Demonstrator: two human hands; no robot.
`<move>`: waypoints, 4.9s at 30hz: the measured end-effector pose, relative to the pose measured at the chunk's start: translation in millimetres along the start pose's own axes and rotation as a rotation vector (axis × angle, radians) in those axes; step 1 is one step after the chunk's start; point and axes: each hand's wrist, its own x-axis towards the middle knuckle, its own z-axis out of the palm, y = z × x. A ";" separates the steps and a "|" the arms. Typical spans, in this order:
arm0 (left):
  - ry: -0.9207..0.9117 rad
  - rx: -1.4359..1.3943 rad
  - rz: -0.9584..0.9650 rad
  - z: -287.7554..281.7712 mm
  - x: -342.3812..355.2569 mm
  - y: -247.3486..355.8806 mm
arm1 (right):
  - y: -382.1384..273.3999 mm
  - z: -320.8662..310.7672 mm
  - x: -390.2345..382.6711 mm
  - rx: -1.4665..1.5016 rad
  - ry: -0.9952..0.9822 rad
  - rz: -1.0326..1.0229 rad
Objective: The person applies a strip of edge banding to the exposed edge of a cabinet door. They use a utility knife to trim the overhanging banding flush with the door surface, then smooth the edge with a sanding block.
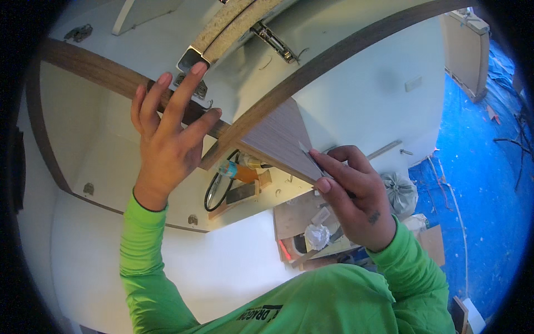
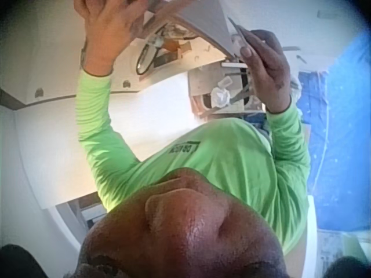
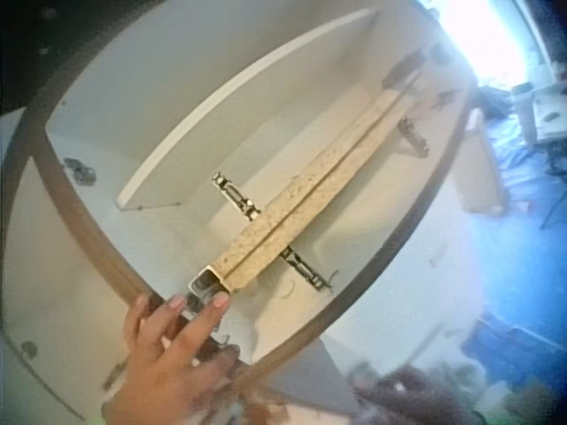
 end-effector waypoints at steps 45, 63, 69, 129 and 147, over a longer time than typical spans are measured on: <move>0.808 -2.444 0.189 -135.7 -89.8 97.6 | 3.9 29.1 -68.8 0.025 0.245 0.206; 0.482 -0.833 -0.845 35.1 -38.4 6.7 | 8.8 8.5 -88.4 -0.048 0.303 0.288; 0.624 -1.061 -0.983 30.7 -42.7 -8.7 | 19.9 -10.4 -97.0 -0.005 0.286 0.293; 0.485 -1.122 -0.705 51.9 -38.5 52.1 | -32.9 91.6 119.0 -0.951 -0.151 -0.539; 0.296 -1.169 -0.781 43.0 -45.1 44.2 | -35.5 94.2 115.8 -1.046 -0.148 -0.564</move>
